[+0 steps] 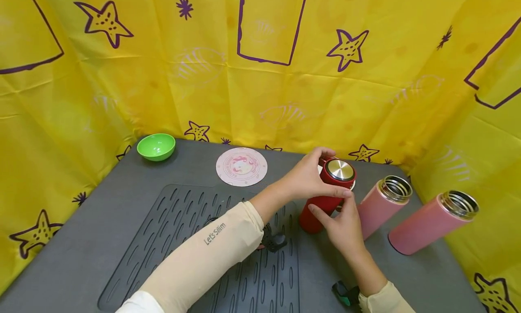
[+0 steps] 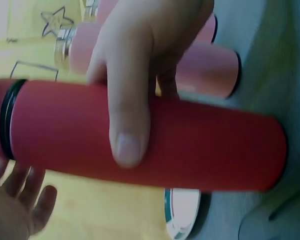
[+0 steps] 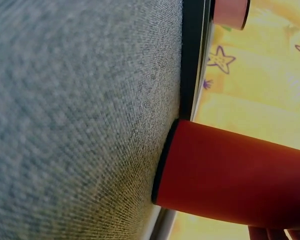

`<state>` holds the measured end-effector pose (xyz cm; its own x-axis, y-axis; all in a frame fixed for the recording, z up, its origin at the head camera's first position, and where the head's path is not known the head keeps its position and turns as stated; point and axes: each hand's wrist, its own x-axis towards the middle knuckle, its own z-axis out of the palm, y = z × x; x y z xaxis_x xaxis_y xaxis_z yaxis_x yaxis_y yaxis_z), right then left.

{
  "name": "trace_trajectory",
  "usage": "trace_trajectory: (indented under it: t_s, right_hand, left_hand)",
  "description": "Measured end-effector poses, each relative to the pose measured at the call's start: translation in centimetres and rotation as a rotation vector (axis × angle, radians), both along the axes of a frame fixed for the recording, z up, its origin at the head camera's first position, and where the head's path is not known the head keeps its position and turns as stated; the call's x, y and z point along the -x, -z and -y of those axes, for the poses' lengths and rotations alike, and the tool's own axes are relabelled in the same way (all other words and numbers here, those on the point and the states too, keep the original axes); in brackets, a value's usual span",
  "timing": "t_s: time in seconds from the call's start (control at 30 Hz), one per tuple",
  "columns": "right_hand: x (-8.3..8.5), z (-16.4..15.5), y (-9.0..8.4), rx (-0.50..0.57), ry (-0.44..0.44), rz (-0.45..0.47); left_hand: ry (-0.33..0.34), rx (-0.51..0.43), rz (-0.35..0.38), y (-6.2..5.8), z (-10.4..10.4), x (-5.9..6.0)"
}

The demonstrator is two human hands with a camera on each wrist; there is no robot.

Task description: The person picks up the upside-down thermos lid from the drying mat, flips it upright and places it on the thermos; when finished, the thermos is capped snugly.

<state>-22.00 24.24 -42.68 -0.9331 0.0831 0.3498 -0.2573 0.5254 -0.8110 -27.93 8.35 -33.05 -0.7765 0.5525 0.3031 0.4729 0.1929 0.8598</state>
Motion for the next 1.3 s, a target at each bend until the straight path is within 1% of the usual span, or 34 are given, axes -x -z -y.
trace_trajectory:
  t_s: [0.03,0.1,0.17,0.23,0.37,0.43,0.5,0.57,0.6,0.67,0.8,0.9,0.97,1.03,1.13,1.2,1.3]
  right_hand:
    - [-0.03,-0.02,-0.01,0.0,-0.001,-0.004]
    - [-0.04,-0.01,-0.07,-0.001,0.001,-0.005]
    - [-0.06,0.02,-0.12,-0.002,0.008,0.007]
    - [-0.07,0.04,-0.17,-0.002,0.016,0.026]
    - [-0.11,0.01,-0.22,-0.007,0.023,0.047]
    - [-0.1,-0.05,-0.15,-0.01,0.018,0.033]
    - [-0.06,-0.13,-0.04,-0.013,0.01,0.007]
    - [-0.03,-0.18,-0.02,-0.01,0.004,-0.014]
    - [-0.03,-0.17,-0.03,-0.01,0.004,-0.017]
    - [-0.04,-0.15,-0.1,-0.01,0.007,-0.006]
    - [-0.12,-0.06,-0.22,-0.012,0.022,0.04]
    - [-0.17,-0.07,-0.3,-0.011,0.025,0.05]
    - [-0.19,-0.09,-0.32,-0.011,0.025,0.05]
    - [-0.21,-0.14,-0.28,-0.01,0.021,0.045]
    - [-0.2,-0.21,-0.2,-0.009,0.019,0.034]
    - [-0.2,-0.23,-0.2,-0.009,0.017,0.026]
    - [-0.17,-0.24,-0.26,-0.01,0.014,0.024]
  left_hand:
    - [-0.032,-0.006,0.0,0.01,-0.29,-0.11]
    - [-0.076,-0.016,-0.005,0.08,-0.64,-0.19]
    - [-0.088,-0.015,-0.009,0.18,-0.68,-0.19]
    - [-0.075,-0.013,-0.003,0.21,-0.52,-0.16]
    - [-0.001,-0.025,0.03,0.4,-0.19,0.0]
    - [0.006,-0.014,0.022,0.54,-0.28,0.05]
    - [-0.018,-0.016,0.009,0.64,-0.62,0.01]
    - [-0.06,-0.019,-0.008,0.64,-0.93,-0.1]
    - [-0.08,-0.02,-0.016,0.62,-1.03,-0.16]
    - [-0.096,-0.034,-0.019,0.61,-1.05,-0.22]
    - [-0.046,-0.035,-0.012,0.71,-0.5,-0.05]
    - [0.006,-0.032,0.003,0.74,-0.18,0.1]
    - [0.022,-0.032,0.012,0.76,-0.11,0.13]
    - [0.012,-0.031,0.004,0.71,-0.17,0.06]
    - [-0.03,-0.034,-0.005,0.61,-0.35,-0.07]
    - [-0.045,-0.03,-0.007,0.55,-0.35,-0.11]
    - [-0.015,-0.026,0.006,0.5,-0.08,0.07]
